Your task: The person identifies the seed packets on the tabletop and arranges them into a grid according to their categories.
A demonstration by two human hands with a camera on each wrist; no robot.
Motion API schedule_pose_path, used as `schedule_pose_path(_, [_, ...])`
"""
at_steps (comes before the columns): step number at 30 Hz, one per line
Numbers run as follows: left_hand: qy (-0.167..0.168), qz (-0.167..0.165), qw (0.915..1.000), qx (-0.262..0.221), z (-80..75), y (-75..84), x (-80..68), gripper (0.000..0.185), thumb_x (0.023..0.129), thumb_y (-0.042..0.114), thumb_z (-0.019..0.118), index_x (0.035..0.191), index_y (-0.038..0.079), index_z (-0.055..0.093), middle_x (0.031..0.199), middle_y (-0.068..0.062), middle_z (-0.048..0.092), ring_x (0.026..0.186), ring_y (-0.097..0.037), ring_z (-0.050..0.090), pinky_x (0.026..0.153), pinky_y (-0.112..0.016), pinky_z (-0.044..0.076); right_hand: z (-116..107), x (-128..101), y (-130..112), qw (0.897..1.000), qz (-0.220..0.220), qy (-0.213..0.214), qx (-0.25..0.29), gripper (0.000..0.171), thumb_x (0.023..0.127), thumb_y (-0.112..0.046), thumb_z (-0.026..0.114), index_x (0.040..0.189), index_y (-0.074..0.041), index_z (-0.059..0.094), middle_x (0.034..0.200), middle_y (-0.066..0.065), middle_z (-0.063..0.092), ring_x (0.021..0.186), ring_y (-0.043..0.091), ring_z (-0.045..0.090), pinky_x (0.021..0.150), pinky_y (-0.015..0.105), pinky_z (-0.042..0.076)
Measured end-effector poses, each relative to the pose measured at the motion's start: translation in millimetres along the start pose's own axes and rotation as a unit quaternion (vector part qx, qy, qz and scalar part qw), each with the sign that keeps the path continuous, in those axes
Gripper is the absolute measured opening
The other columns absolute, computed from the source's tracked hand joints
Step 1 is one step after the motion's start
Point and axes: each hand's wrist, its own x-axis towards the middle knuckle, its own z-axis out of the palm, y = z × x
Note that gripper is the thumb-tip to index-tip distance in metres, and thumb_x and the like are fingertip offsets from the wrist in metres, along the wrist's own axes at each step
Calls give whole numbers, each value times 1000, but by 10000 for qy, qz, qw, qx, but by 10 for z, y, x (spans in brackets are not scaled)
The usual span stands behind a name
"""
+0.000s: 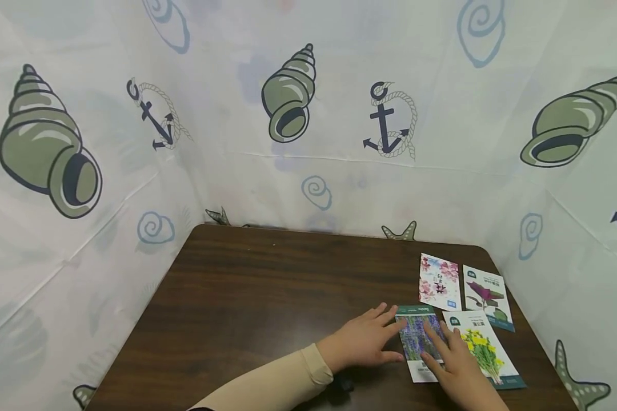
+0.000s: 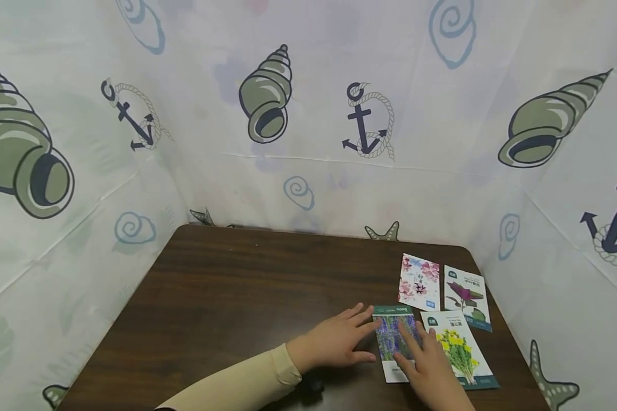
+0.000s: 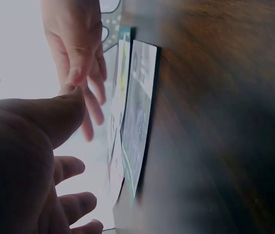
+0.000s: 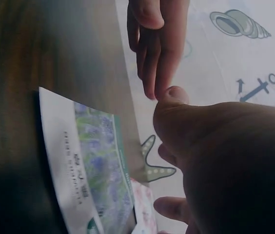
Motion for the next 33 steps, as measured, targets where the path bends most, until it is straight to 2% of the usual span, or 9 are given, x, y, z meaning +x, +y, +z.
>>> schedule_pose_path(3, [-155,137,9997,-149,11,20,-7,81,107,73,47,174,29,32,181,-5,27,168,-29,30,134,-36,33,40,-18,15,9983,246,-447,289,76,110,-54,60,171,-15,39,170,42,28,153,77,13,108,92,31])
schedule_pose_path(6, [-301,246,9987,-316,25,15,-16,81,107,71,47,175,29,30,182,-3,25,168,-29,28,134,-36,34,61,-13,14,9962,412,-692,329,77,109,-58,58,171,-16,39,171,41,27,154,76,11,109,91,31])
schedule_pose_path(12, [-428,347,9972,-514,42,5,-24,80,108,69,48,175,30,29,182,-2,25,169,-27,26,134,-34,32,119,3,-2,9952,393,-843,298,72,106,-55,65,165,-16,50,169,38,35,153,73,23,110,87,37])
schedule_pose_path(18, [-538,486,9957,-582,33,-9,-38,78,109,67,47,175,29,29,183,-3,24,170,-28,24,135,-34,31,180,-14,-28,9962,225,-802,250,71,104,-50,70,163,-14,53,168,37,37,152,73,28,110,85,40])
schedule_pose_path(25, [-602,561,9943,-681,105,-42,-24,75,110,64,49,175,30,29,183,0,21,170,-24,22,134,-33,32,226,3,-90,9959,213,-852,235,73,101,-49,75,163,-18,53,169,32,39,153,71,29,110,87,37])
schedule_pose_path(33, [-618,556,9938,-732,97,-87,-40,75,111,62,48,175,27,29,183,1,21,170,-24,22,136,-36,29,253,28,-207,9981,-151,-579,-107,68,97,-40,82,157,-15,61,165,27,44,146,62,45,107,80,47])
